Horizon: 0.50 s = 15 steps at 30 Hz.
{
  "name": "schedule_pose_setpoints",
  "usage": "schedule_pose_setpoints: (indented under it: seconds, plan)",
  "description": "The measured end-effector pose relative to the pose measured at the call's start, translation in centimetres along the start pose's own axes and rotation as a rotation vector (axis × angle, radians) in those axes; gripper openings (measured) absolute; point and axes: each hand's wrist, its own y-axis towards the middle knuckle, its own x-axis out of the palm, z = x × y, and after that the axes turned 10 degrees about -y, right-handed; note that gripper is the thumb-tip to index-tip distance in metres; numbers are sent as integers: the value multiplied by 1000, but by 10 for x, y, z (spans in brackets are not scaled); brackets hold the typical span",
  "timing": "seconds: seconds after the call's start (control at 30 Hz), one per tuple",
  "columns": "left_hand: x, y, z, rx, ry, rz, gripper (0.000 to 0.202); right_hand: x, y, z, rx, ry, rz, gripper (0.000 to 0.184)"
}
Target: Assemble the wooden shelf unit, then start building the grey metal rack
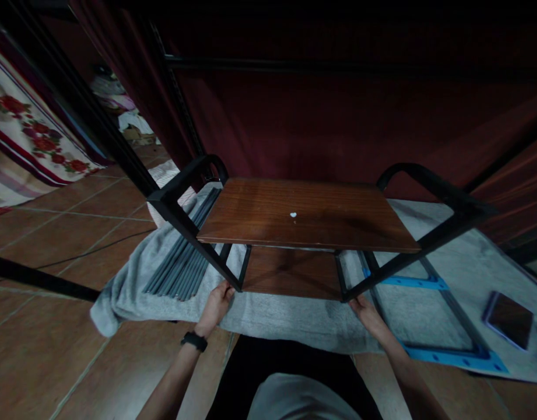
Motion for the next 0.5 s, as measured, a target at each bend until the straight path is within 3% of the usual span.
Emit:
schedule_pose_setpoints:
  seconds: [0.5]
  plan:
    - [-7, -1, -2, 43, 42, -88, 24, 3, -4, 6, -22, 18, 29, 54]
